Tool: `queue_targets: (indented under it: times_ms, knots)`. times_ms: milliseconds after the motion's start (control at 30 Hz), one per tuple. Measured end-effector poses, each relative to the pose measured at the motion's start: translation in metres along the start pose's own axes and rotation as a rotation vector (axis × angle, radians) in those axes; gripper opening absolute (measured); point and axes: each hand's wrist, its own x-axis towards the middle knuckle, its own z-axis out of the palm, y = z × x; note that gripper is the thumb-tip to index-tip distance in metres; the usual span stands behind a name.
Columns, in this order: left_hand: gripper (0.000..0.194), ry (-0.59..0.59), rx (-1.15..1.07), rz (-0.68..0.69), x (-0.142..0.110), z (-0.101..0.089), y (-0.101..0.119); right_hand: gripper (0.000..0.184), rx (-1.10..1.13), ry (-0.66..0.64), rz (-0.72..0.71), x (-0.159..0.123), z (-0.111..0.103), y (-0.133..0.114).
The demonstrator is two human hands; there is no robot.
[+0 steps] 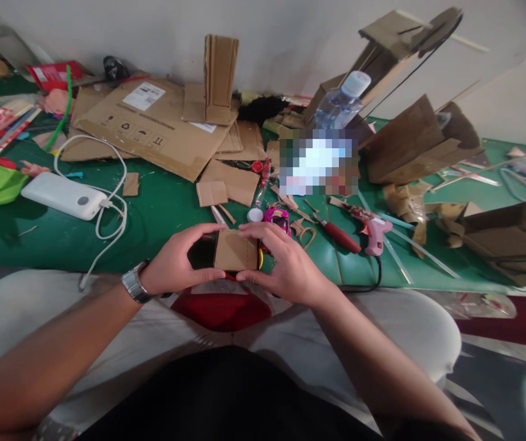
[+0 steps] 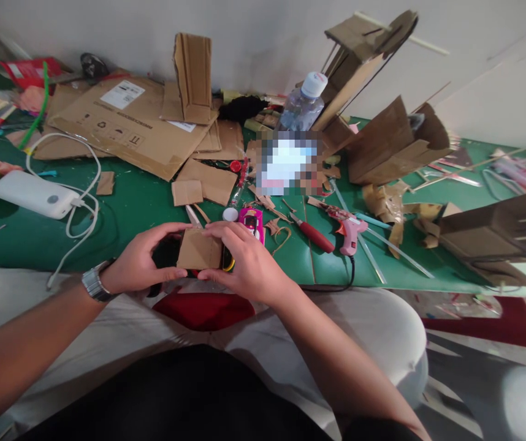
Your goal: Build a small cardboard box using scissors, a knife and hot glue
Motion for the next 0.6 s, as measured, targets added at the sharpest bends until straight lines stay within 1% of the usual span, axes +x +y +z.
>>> queue_targets:
  times_ms: [67,133,267,367,467,533,600]
  knots:
    - [0.079,-0.001,0.003,0.021,-0.001,0.0,0.0,0.07,0.002,-0.004,-0.031,0.0,-0.003,-0.001]
    - [0.077,0.0,0.001,0.033,-0.001,0.001,0.0,0.07,-0.012,-0.016,-0.06,0.0,-0.007,-0.003]
    - [0.073,0.005,-0.001,0.027,-0.003,0.0,-0.001,0.058,-0.057,-0.022,-0.095,-0.003,-0.016,-0.005]
    - [0.074,0.019,0.002,0.033,-0.003,0.001,-0.002,0.051,-0.097,0.045,-0.118,-0.005,-0.018,-0.006]
    - [0.074,0.087,-0.011,0.084,-0.002,0.001,0.0,0.056,-0.119,0.164,-0.105,-0.005,-0.014,-0.008]
    - [0.062,0.149,-0.009,0.126,-0.002,0.0,0.004,0.06,-0.131,0.239,-0.092,-0.005,-0.009,-0.011]
    - [0.043,0.201,0.008,0.155,-0.001,0.0,0.01,0.062,-0.147,0.287,-0.085,-0.005,-0.002,-0.015]
